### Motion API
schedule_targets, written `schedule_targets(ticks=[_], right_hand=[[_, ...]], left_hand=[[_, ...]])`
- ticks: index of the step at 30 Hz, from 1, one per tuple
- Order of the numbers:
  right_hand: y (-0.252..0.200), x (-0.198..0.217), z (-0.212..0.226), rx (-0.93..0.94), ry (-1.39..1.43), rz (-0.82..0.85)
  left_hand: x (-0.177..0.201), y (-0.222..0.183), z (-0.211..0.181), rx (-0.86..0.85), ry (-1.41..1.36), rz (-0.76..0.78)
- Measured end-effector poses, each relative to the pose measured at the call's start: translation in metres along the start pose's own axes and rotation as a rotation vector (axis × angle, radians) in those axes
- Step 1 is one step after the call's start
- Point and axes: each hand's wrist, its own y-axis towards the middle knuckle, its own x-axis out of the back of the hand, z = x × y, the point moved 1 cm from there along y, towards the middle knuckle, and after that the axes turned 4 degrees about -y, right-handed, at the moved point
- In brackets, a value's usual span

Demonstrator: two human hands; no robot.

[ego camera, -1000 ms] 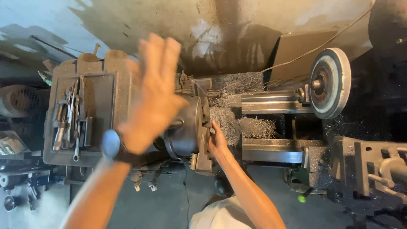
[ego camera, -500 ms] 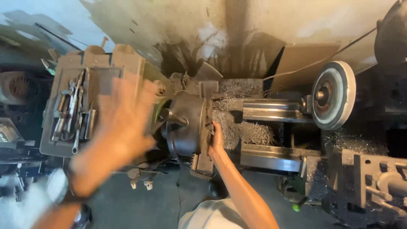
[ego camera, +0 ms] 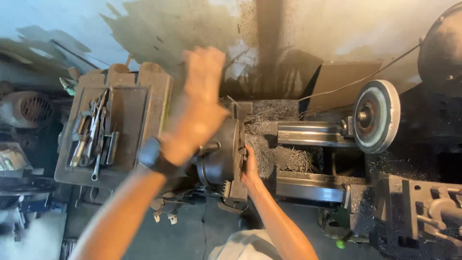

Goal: Repairing a light fixture and inspecting parts on a metal lathe.

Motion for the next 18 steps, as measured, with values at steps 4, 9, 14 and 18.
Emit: schedule_targets(ticks=[4, 9, 14, 18], right_hand=[[-0.005, -0.008, 0.006, -0.037, -0.009, -0.022], [0.009, 0.003, -0.003, -0.007, -0.015, -0.015], [0.038, 0.024, -0.011, 0.076, -0.054, -0.017], [0.067, 0.044, -0.022, 0.23, -0.134, -0.024]], left_hand=[[0.05, -0.025, -0.045, -0.161, 0.026, 0.22], [0.031, -0.012, 0.03, 0.177, 0.059, 0.067], [0.048, -0.024, -0.044, 0.064, -0.036, 0.322], [0.046, -0.033, 0.041, 0.16, 0.359, 0.197]])
